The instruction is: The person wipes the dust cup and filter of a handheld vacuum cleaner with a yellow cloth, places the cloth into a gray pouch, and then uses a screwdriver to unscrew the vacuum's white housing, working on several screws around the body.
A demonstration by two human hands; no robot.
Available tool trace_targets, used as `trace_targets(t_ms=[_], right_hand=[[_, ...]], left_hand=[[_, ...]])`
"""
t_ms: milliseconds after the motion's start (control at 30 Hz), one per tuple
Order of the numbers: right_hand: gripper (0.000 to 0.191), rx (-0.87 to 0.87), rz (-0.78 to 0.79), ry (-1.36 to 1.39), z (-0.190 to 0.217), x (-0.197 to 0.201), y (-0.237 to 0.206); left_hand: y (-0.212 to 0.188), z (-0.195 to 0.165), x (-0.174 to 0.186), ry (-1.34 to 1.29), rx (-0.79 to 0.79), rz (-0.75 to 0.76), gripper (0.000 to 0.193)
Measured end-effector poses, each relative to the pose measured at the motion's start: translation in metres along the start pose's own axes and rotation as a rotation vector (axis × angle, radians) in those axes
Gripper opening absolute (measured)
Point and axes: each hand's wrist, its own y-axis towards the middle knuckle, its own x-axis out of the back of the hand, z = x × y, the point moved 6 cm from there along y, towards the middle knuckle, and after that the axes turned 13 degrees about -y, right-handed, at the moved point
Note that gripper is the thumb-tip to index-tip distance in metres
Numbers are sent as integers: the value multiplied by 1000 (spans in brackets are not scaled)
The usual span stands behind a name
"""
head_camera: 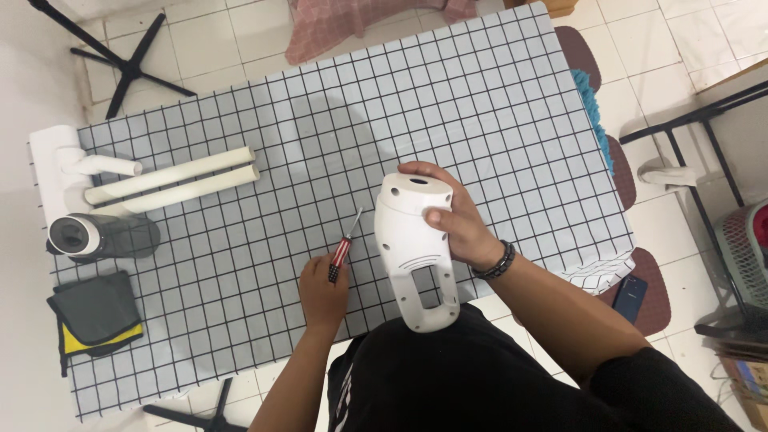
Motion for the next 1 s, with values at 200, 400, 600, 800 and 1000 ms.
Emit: trace_targets(t_ms=[200, 400, 600, 800, 1000], right_hand=[[97, -48, -8, 109, -5, -5, 3], [95, -18, 66, 295, -13, -25, 8], [97, 14, 207, 357, -11, -36, 9], [83, -67, 12, 524, -17, -22, 10], [97, -222, -254, 774, -30, -10, 14]], left_hand=[[14, -31, 2, -227, 43, -18, 46], [-1, -89, -23, -1716, 543, 754, 84], [2, -115, -11, -1789, 524, 1029, 94], [24, -140, 29, -1109, 173, 553, 98], [18, -201, 85, -294, -597, -44, 100]])
